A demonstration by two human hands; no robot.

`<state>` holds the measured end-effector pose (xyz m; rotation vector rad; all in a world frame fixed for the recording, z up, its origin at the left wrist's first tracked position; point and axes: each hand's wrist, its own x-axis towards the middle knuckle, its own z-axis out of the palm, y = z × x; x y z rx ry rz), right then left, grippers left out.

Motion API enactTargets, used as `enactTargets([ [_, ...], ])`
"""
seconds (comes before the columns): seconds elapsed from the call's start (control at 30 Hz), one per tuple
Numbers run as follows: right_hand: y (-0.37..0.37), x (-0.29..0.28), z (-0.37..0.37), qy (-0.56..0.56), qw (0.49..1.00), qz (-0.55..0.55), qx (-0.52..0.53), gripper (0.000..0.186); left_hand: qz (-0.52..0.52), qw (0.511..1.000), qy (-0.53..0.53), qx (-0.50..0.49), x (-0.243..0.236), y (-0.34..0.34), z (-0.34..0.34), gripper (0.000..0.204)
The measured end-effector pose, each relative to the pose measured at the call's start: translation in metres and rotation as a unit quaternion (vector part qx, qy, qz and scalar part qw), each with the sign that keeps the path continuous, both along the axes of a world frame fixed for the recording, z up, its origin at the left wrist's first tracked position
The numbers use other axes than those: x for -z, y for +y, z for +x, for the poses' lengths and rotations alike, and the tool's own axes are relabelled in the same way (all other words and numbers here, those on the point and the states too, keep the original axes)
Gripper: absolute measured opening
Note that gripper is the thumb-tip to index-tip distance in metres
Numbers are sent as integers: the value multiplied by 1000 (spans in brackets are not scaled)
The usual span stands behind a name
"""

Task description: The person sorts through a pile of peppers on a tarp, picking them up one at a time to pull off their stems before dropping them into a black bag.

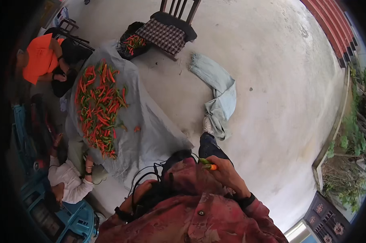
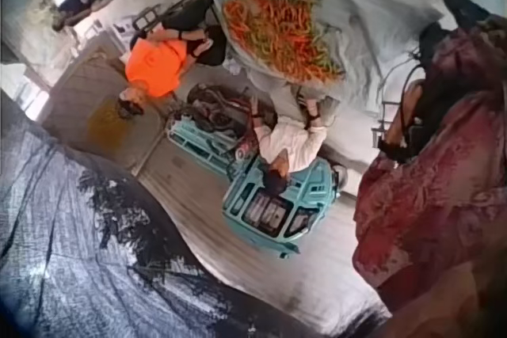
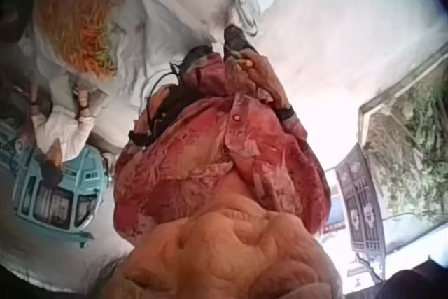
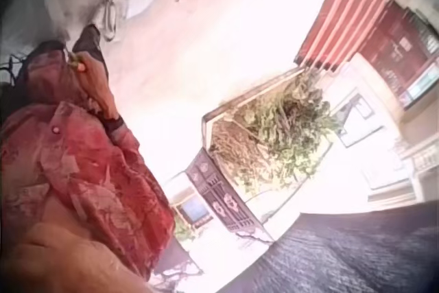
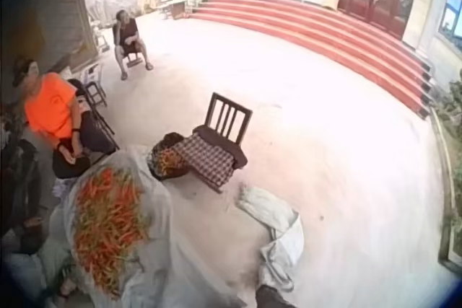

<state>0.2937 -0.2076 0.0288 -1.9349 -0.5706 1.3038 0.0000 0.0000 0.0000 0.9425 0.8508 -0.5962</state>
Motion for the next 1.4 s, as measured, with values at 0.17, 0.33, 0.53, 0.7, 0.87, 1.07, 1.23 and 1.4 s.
enactTargets([
  [0.17,42,28,87,13,997,46,-68,17,22,994,43,-97,-6,-5,55,45],
  [0.33,82,40,185,34,987,94,-125,13,57,974,111,-187,-24,-13,95,41],
  [0.53,133,37,259,260,957,62,-111,21,81,943,186,-265,-43,-40,120,38],
  [0.7,240,17,270,333,912,188,-149,16,83,902,235,-353,-38,-65,127,35],
  [0.87,316,9,260,321,904,183,-215,16,190,811,272,-482,-26,-38,129,27],
  [1.07,367,24,219,327,905,66,-263,22,288,776,145,-542,-1,91,163,26],
  [1.23,448,6,219,188,914,43,-358,24,276,791,42,-545,24,197,190,28],
  [1.4,518,5,188,159,900,72,-399,21,323,770,124,-536,69,204,150,25],
])
